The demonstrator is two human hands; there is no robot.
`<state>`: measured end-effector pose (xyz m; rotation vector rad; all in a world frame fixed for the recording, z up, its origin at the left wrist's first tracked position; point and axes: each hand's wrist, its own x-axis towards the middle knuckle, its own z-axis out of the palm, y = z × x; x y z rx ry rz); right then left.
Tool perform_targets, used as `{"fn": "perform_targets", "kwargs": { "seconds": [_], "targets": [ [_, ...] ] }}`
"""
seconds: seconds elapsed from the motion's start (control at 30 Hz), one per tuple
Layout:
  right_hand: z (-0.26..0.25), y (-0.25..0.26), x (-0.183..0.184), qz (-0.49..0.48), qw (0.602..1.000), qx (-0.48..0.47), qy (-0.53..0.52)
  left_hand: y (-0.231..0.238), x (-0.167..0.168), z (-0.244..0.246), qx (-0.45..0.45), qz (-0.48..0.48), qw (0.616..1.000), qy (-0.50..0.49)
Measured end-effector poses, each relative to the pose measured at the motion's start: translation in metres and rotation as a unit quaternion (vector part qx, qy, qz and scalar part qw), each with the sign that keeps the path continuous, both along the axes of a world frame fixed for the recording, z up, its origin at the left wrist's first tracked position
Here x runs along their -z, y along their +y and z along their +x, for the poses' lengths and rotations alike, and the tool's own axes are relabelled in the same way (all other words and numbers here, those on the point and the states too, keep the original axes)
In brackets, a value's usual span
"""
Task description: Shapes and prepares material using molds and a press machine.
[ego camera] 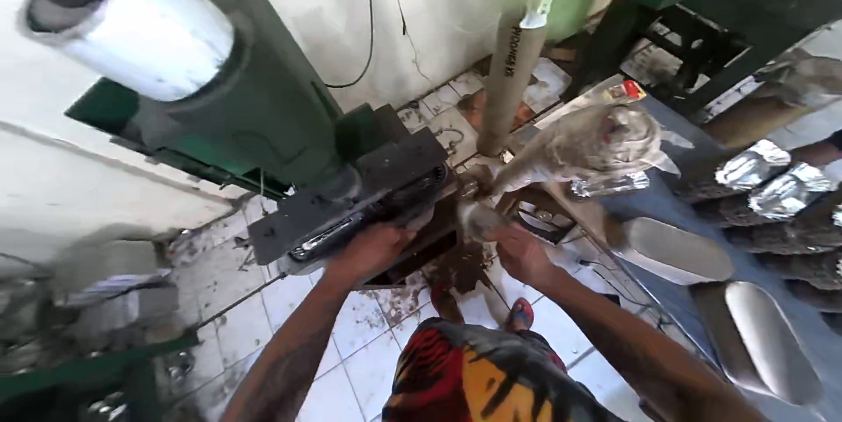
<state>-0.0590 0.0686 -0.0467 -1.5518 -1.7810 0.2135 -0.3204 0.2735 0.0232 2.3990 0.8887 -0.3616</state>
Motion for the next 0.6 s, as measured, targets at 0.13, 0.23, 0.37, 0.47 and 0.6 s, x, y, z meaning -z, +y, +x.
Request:
{"fn": "perform_targets", "kwargs": {
  "seconds": [0.13, 0.23, 0.37, 0.47, 0.6],
  "targets": [
    [-0.025, 0.101, -0.003, -0.009, 0.954, -0.201, -0.221, 0.043, 0.035, -0.091, 0.064, 0.026, 0.995, 0.067],
    [-0.052, 0.166, -0.001, -0.126, 0.932, -0.203, -0.273, 0.026, 0.012, -0.104, 0.103, 0.038, 0.991, 0.072],
    [-0.148, 0.183, -0.002, -0.207, 0.943, -0.196, -0.172, -0.06, -0.043, -0.11, 0.116, -0.006, 0.991, -0.072],
    [-0.23, 0.204, -0.002, -0.221, 0.923, -0.255, -0.186, -0.112, -0.066, -0.097, 0.052, -0.16, 0.976, -0.14],
    [-0.225, 0.181, -0.018, 0.014, 0.95, -0.263, -0.17, -0.139, -0.059, -0.073, -0.038, -0.353, 0.92, -0.167]
  ]
}}
